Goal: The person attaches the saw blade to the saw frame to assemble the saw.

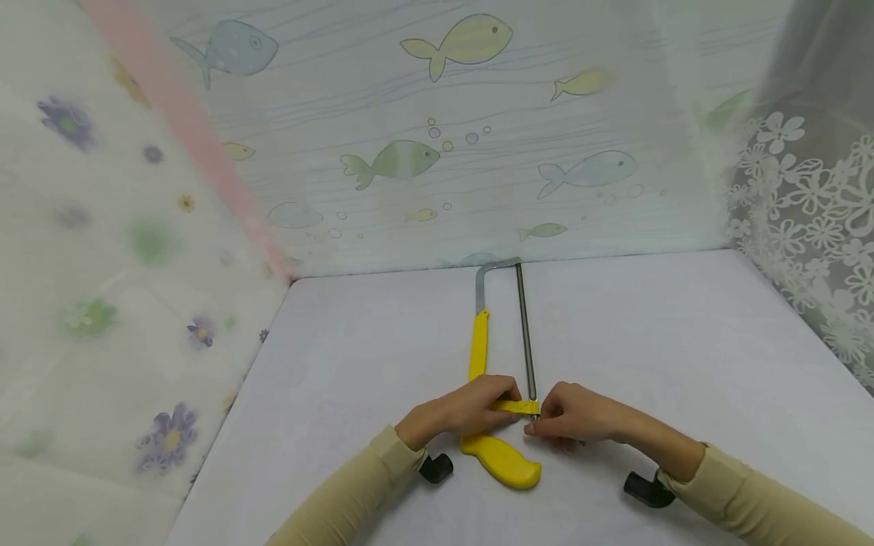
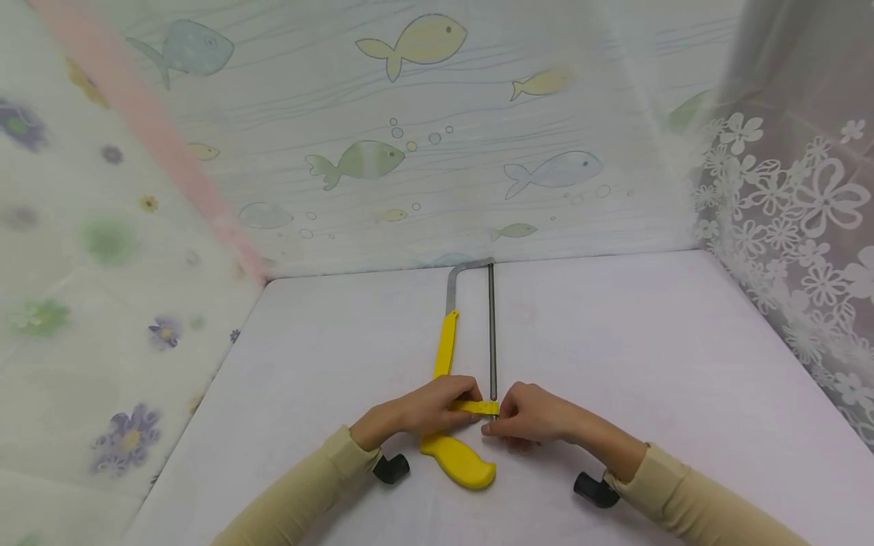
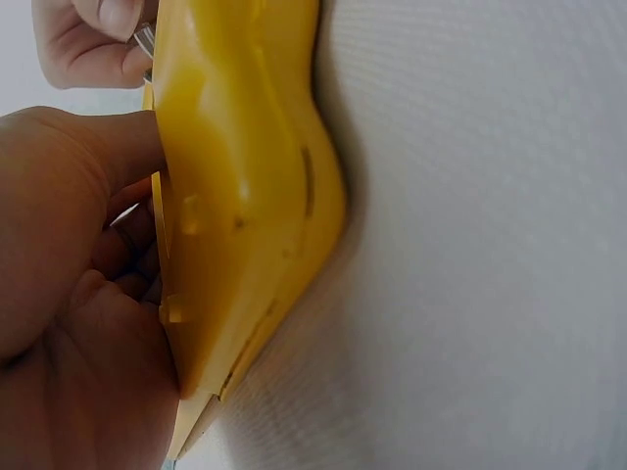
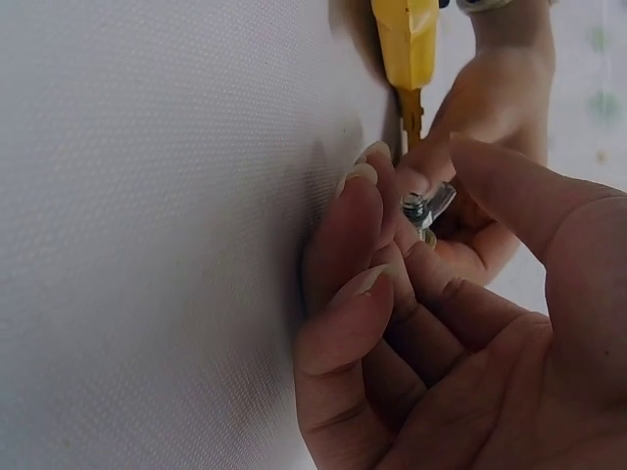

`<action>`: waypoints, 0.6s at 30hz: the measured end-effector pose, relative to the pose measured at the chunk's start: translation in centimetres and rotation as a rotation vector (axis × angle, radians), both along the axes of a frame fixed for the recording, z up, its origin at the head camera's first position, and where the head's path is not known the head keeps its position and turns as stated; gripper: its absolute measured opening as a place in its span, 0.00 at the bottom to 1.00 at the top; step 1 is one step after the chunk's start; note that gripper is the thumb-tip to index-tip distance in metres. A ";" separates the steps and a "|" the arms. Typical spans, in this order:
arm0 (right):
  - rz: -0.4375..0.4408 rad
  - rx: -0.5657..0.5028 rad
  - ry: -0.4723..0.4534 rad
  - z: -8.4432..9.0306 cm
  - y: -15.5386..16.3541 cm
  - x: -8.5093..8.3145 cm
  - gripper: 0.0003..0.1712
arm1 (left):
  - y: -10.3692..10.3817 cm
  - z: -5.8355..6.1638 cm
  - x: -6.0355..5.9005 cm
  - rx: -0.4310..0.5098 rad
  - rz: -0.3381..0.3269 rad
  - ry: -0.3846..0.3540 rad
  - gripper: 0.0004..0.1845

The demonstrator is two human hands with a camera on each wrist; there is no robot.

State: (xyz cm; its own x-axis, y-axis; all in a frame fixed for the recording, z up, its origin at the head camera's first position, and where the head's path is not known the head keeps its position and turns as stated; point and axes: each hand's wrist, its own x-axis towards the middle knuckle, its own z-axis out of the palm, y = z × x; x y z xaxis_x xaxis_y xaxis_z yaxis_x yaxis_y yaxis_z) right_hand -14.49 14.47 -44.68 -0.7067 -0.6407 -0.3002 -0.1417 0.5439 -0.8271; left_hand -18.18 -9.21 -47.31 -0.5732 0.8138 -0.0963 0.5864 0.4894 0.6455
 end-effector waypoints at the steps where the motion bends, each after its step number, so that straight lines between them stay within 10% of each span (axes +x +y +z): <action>1: -0.006 0.004 0.000 0.0 -0.1 0.0 0.23 | 0.0 0.0 0.0 0.001 -0.002 0.001 0.07; 18: -0.018 0.049 -0.007 0.8 0.0 0.0 0.19 | 0.0 0.3 0.1 0.004 0.003 -0.018 0.07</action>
